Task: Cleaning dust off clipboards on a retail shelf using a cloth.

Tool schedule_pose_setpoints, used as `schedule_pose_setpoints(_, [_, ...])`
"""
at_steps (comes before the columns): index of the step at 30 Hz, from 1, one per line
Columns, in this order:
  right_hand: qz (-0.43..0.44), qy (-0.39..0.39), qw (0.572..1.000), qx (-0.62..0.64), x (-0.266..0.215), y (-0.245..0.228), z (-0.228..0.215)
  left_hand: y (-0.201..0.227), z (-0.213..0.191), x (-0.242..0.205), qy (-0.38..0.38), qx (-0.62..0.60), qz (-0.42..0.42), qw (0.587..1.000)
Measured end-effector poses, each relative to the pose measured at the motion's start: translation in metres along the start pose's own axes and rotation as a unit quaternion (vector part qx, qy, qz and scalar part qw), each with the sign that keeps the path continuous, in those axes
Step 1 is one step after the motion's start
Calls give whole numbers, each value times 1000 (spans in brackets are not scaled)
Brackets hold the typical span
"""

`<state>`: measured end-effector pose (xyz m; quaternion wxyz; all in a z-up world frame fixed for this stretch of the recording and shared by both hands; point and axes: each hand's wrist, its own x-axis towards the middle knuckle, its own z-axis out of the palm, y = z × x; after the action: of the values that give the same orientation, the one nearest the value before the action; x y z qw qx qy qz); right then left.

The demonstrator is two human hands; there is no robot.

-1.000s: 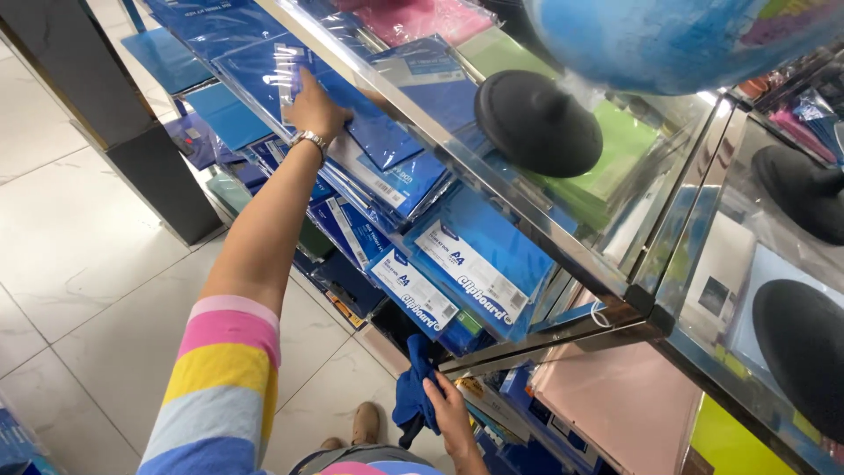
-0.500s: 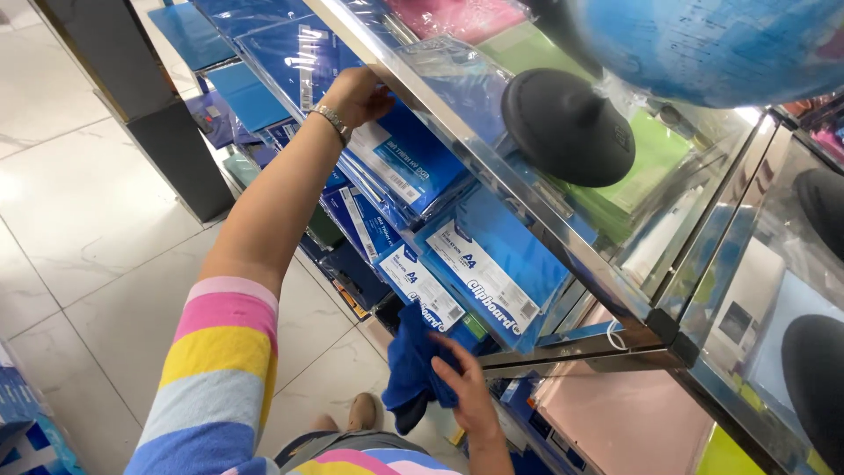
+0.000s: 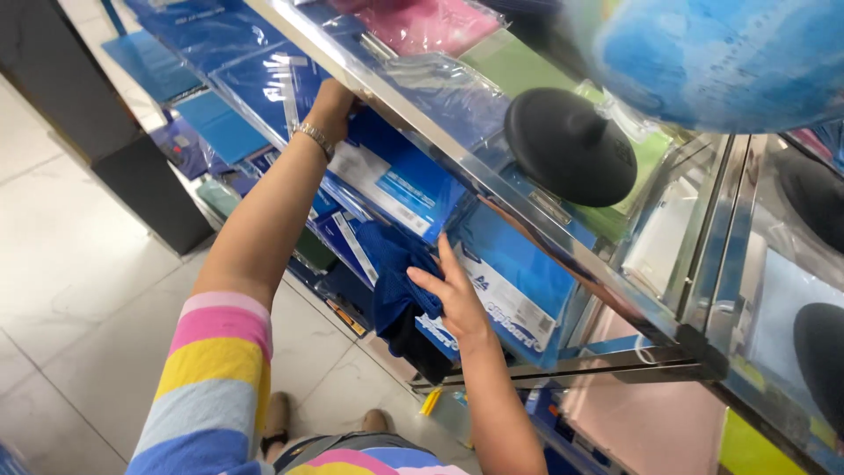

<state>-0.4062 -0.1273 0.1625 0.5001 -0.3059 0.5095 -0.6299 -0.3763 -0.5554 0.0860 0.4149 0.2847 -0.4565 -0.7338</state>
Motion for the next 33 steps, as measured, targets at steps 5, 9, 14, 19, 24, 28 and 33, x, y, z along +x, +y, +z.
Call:
schedule_pose_setpoints(5, [-66, 18, 997, -43, 13, 7, 34, 7, 18, -3, -85, -87, -46, 992])
schedule_pose_setpoints(9, [-29, 105, 980, -167, 28, 39, 38, -11, 26, 13, -174, -165, -67, 969])
schedule_pose_setpoints(14, [-10, 190, 939, -286, 36, 49, 46, -24, 29, 31, -233, -153, -60, 958])
schedule_pose_setpoints(19, [-58, 205, 948, -237, 34, 60, 44, -36, 23, 52, -256, -171, -4, 951])
schedule_pose_setpoints(24, [-108, 193, 968, -122, 23, 53, 55, -3, 1, 33, -206, -323, -100, 918])
schedule_pose_setpoints(28, [-115, 208, 970, -48, 2, 40, 48, 85, -42, -60, -175, -287, -121, 934])
schedule_pose_setpoints(33, [-136, 198, 967, 84, -48, 40, 30, 111, -127, -152, -103, -249, -238, 933])
